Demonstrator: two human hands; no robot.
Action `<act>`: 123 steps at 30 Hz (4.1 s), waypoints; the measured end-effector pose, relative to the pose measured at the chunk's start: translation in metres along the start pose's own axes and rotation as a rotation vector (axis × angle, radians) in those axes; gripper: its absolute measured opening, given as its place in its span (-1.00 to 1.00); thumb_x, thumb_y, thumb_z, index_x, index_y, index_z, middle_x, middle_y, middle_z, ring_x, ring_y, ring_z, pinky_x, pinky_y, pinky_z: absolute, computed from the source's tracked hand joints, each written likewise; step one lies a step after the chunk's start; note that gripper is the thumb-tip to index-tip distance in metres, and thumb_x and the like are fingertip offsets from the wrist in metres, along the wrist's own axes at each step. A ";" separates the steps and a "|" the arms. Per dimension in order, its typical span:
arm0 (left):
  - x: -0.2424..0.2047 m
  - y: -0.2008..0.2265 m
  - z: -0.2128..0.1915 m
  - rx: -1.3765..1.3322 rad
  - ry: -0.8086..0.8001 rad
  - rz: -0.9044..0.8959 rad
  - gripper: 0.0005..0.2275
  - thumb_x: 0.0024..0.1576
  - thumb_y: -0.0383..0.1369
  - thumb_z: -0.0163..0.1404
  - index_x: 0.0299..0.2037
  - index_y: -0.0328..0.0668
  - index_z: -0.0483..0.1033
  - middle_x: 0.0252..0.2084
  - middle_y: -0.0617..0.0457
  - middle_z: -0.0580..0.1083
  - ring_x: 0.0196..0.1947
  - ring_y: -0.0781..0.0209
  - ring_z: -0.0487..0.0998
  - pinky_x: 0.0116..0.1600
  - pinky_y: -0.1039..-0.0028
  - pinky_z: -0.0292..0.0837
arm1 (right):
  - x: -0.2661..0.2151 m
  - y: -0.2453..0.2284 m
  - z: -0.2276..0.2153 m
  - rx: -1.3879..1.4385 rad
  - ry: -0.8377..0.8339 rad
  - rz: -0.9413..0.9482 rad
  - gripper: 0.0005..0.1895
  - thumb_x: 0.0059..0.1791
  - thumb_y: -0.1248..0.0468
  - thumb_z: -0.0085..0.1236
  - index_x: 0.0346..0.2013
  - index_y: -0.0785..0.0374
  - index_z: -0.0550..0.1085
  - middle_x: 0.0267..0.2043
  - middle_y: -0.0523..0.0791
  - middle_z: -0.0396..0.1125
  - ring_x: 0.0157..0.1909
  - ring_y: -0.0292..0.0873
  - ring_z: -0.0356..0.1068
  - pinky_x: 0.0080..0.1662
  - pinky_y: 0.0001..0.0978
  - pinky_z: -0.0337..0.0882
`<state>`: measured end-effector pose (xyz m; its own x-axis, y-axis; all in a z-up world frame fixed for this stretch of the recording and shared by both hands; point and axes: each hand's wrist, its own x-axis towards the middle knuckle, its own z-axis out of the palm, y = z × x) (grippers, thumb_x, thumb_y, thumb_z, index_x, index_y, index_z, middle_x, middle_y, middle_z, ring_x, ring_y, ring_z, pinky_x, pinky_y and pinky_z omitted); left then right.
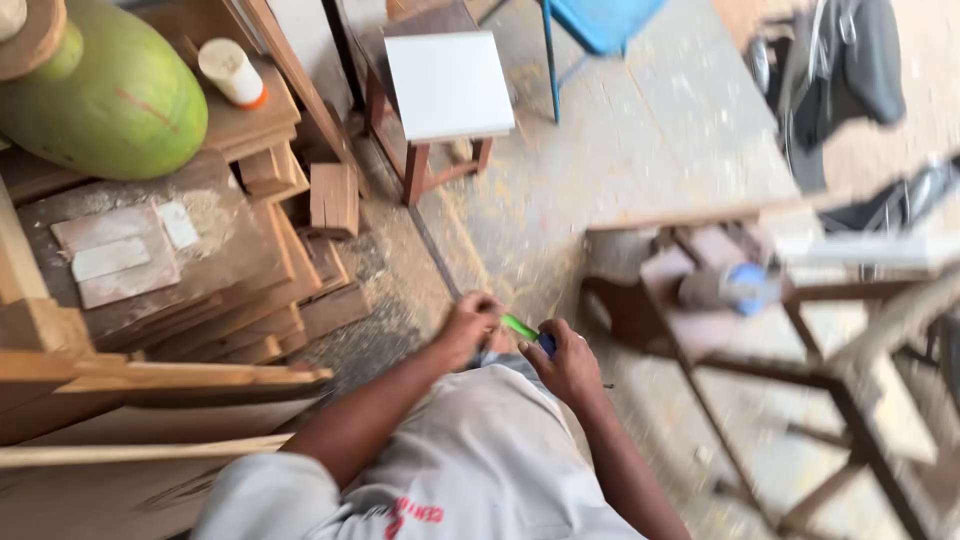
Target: Measuring a plywood board, peeling off protective laminate film, and applying adhesive or cleaner to the surface.
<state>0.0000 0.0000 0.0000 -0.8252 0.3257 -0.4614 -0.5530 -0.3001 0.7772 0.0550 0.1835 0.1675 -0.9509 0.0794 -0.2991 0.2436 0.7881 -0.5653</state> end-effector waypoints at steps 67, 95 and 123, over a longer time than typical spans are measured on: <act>0.499 0.170 -0.202 -0.006 1.065 -0.513 -0.63 0.17 -0.46 0.11 0.14 -0.39 0.31 -0.02 -0.20 0.49 -0.20 0.14 0.59 -0.07 0.37 0.67 | 0.614 0.108 0.151 0.605 -0.747 0.899 -0.83 0.06 0.15 0.05 -0.26 0.19 0.46 -0.49 -0.13 0.35 -0.54 -0.24 0.32 -0.54 -0.36 0.27; 0.520 0.224 -0.161 0.352 0.945 -0.524 -0.62 0.36 -0.10 -0.26 0.05 -0.24 0.47 -0.19 -0.07 0.53 -0.26 0.06 0.64 -0.22 0.26 0.67 | 0.725 0.073 0.131 0.018 -0.280 0.224 -0.41 0.05 0.07 0.11 0.26 0.37 0.31 0.19 0.16 0.29 0.15 0.11 0.36 0.15 0.03 0.36; 0.486 0.267 -0.201 0.325 0.826 -0.582 -0.61 0.35 -0.09 -0.15 0.08 -0.26 0.54 -0.32 -0.05 0.50 -0.37 0.14 0.50 -0.27 0.31 0.39 | 0.750 0.028 0.050 0.928 -0.625 0.564 -0.41 0.00 0.13 0.12 0.27 0.34 0.30 -0.04 0.24 0.47 -0.08 0.14 0.54 -0.03 0.03 0.58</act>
<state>-0.5715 -0.1020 -0.1025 -0.3329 -0.4050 -0.8516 -0.9314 0.0003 0.3639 -0.6416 0.2341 -0.1112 -0.4795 -0.2377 -0.8447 0.8707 -0.0085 -0.4918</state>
